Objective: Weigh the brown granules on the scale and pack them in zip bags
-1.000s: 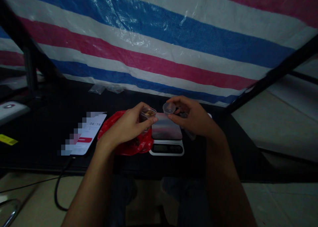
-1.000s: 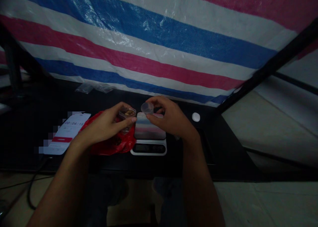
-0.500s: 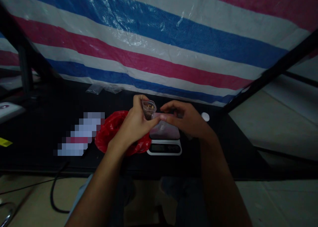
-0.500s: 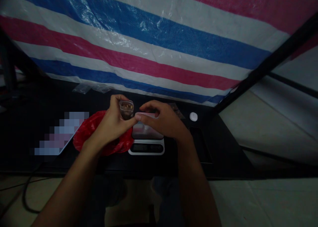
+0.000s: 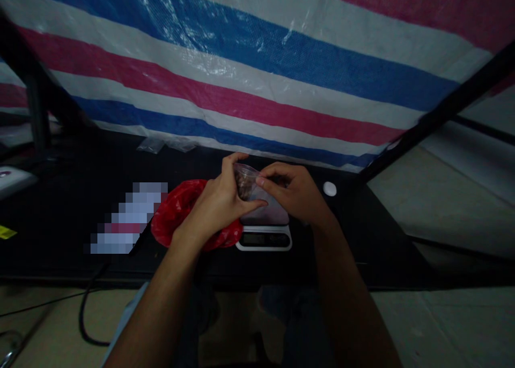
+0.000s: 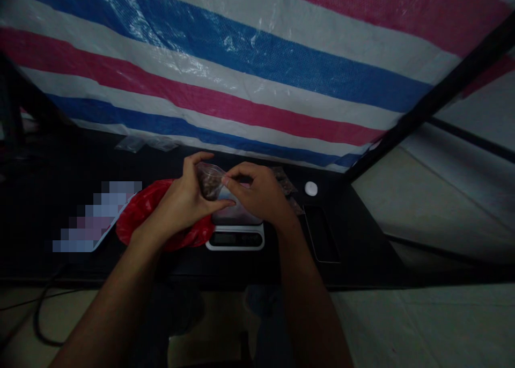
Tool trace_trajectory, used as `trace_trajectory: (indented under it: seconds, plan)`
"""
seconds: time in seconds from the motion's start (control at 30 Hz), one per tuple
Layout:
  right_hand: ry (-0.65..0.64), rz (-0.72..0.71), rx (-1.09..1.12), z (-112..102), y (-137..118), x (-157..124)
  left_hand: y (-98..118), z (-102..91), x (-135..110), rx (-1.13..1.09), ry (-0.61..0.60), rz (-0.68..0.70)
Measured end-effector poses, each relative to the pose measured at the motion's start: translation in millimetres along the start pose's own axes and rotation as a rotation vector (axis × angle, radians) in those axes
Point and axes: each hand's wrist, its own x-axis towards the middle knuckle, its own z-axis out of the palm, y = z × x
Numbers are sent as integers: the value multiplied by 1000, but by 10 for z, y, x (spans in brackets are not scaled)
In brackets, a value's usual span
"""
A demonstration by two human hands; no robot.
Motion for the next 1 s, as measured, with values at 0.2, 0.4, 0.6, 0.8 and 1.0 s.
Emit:
trace_trajectory:
  seconds: [0.2, 0.4, 0.6, 0.8, 1.0]
  plan:
    - [-18, 2, 95, -51, 116, -30, -81, -202, 17, -207, -207, 6]
    - [9, 33, 15, -48, 104, -22, -31, -313, -27, -411, -164, -62]
    - [-29, 34, 53, -8, 87, -15, -10, -310, -20, -367, -105, -89]
    - [-12, 28, 73, 8, 127, -13, 49, -324, -7, -431, 101, -175]
    - [9, 30, 39, 46, 107, -8, 104, -338, -9, -489, 163, -246]
